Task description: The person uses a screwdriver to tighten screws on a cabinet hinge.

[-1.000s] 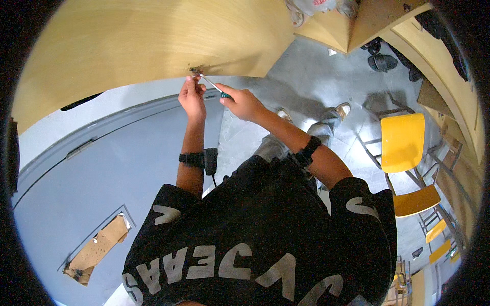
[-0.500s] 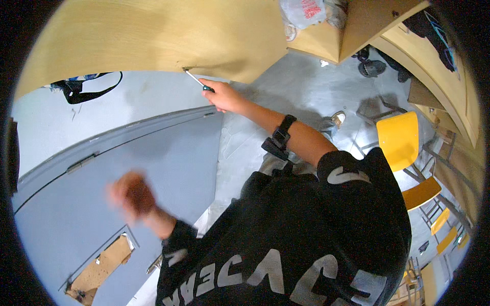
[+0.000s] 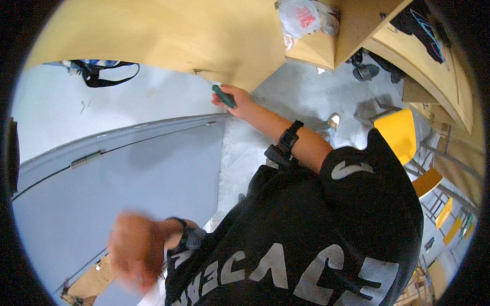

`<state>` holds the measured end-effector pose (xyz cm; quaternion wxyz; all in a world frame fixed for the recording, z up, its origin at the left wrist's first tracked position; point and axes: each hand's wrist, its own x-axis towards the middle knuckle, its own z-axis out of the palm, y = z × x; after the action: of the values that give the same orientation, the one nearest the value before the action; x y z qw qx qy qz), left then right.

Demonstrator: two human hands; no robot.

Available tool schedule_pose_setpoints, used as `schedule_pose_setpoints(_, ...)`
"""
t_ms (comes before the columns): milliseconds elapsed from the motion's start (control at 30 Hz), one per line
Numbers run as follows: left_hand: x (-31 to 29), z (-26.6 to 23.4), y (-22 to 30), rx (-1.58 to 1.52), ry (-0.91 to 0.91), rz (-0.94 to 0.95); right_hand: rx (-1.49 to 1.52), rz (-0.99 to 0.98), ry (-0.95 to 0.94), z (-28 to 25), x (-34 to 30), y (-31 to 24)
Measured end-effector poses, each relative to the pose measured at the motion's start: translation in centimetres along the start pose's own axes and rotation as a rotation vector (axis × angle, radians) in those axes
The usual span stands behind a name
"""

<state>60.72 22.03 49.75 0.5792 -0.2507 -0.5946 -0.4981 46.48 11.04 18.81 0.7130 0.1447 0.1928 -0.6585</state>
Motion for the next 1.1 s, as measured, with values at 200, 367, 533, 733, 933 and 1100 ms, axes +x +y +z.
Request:
schedule_pose_setpoints(200, -17.0, -15.0, -13.3, 0.759, 0.649, -1.561, -0.052, 0.279, -0.002, -2.9, 1.0, -0.4)
schedule_pose_setpoints(367, -20.2, -17.0, -18.4, 0.162, 0.791, -1.751, 0.133, 0.459, 0.013, -4.8, 3.0, -2.2)
schedule_pose_setpoints(533, -20.0, -15.9, -18.5, 0.133, 0.906, -1.678, 0.109, 0.512, 0.074, -5.3, 1.6, -2.8)
schedule_pose_setpoints(733, -21.5, -18.5, -19.1, 0.432, 0.472, -1.766, -0.943, -0.54, 0.152, -2.9, -3.4, 0.0)
schedule_pose_setpoints(933, -23.0, -20.4, -19.1, -0.367, 0.635, -1.63, -0.399, -0.256, 0.246, -2.3, -4.5, 0.4)
schedule_pose_setpoints(1100, -23.0, -20.3, -19.1, 0.077, 0.505, -1.762, -0.578, -0.388, 0.244, -1.1, -5.0, 2.0)
